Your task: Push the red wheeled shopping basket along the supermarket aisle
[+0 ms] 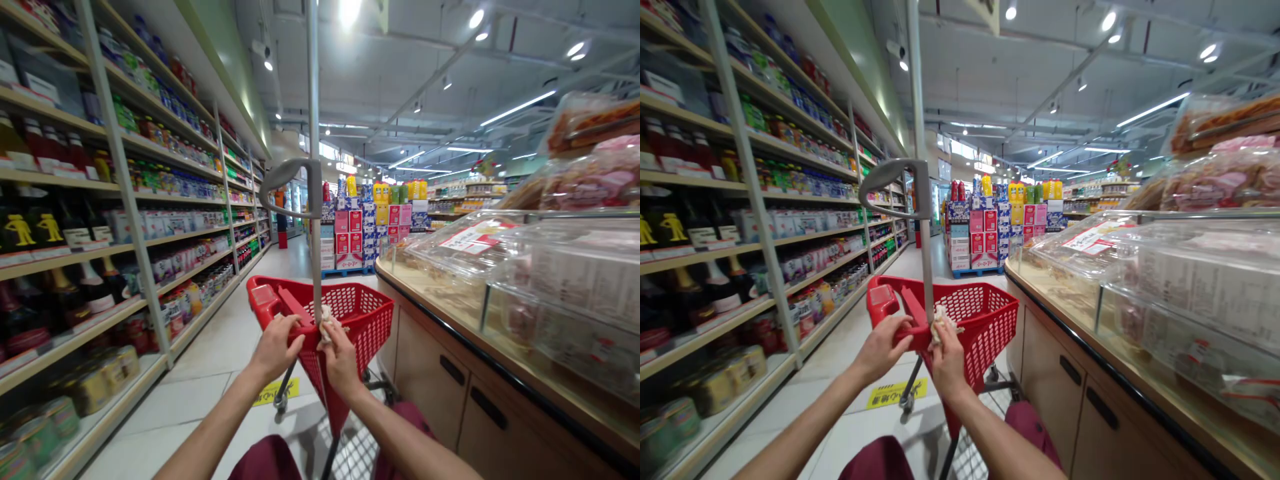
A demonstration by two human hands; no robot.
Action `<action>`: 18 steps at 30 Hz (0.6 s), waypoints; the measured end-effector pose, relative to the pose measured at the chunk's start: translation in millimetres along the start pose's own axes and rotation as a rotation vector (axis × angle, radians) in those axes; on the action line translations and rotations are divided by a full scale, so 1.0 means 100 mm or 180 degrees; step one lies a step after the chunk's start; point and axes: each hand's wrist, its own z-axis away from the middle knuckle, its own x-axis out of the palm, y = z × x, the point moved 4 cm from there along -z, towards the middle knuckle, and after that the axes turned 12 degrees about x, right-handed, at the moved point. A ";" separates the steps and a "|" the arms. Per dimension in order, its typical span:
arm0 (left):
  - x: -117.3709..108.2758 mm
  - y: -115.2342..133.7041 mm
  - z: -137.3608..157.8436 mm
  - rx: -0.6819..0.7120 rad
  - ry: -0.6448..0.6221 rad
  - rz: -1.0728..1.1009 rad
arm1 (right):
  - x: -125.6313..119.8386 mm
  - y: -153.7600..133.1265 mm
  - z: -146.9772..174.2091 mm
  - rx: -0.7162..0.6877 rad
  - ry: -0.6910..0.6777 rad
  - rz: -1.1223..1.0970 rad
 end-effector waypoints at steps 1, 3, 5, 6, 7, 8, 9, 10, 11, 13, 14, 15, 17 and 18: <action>-0.01 -0.04 -0.03 -0.0089 0.0032 0.0178 | -0.14 -0.11 -0.11 -0.0152 0.0052 0.0007; 0.00 -0.11 -0.08 -0.0301 0.0046 0.0316 | -0.41 -0.42 -0.47 -0.0635 0.0215 0.0123; 0.05 -0.07 -0.13 -0.0324 -0.0034 0.0336 | -0.60 -0.72 -0.88 -0.1278 0.0287 0.0419; 0.09 0.00 -0.16 -0.0266 -0.0082 0.0370 | -0.67 -0.81 -1.05 -0.1523 0.0258 0.0591; 0.13 0.10 -0.18 -0.0204 -0.0107 0.0414 | -0.71 -0.84 -1.18 -0.1704 0.0158 0.0769; 0.17 0.21 -0.21 -0.0144 -0.0123 0.0460 | -0.75 -0.80 -1.24 -0.1811 0.0012 0.0928; 0.21 0.33 -0.24 -0.0087 -0.0137 0.0492 | -0.77 -0.71 -1.23 -0.1860 -0.0179 0.1046; 0.25 0.44 -0.27 -0.0045 -0.0146 0.0499 | -0.80 -0.58 -1.15 -0.1873 -0.0413 0.1115; 0.27 0.52 -0.30 -0.0014 -0.0152 0.0488 | -0.83 -0.42 -1.03 -0.1828 -0.0632 0.1105; 0.28 0.59 -0.36 0.0119 -0.0167 0.0454 | -0.91 -0.13 -0.77 -0.1474 -0.0859 0.0833; 0.26 0.56 -0.38 0.0199 -0.0134 0.0397 | -0.96 -0.01 -0.67 -0.1155 -0.0845 0.0600; 0.22 0.48 -0.39 0.0214 -0.0053 0.0273 | -1.00 0.07 -0.60 -0.0781 -0.0782 0.0354; 0.18 0.20 -0.40 0.0004 0.0152 -0.0173 | -1.02 0.10 -0.55 -0.0113 -0.0662 0.0043; 0.21 0.06 -0.41 -0.0132 0.0245 -0.0477 | -0.99 0.06 -0.56 0.0088 -0.0669 0.0035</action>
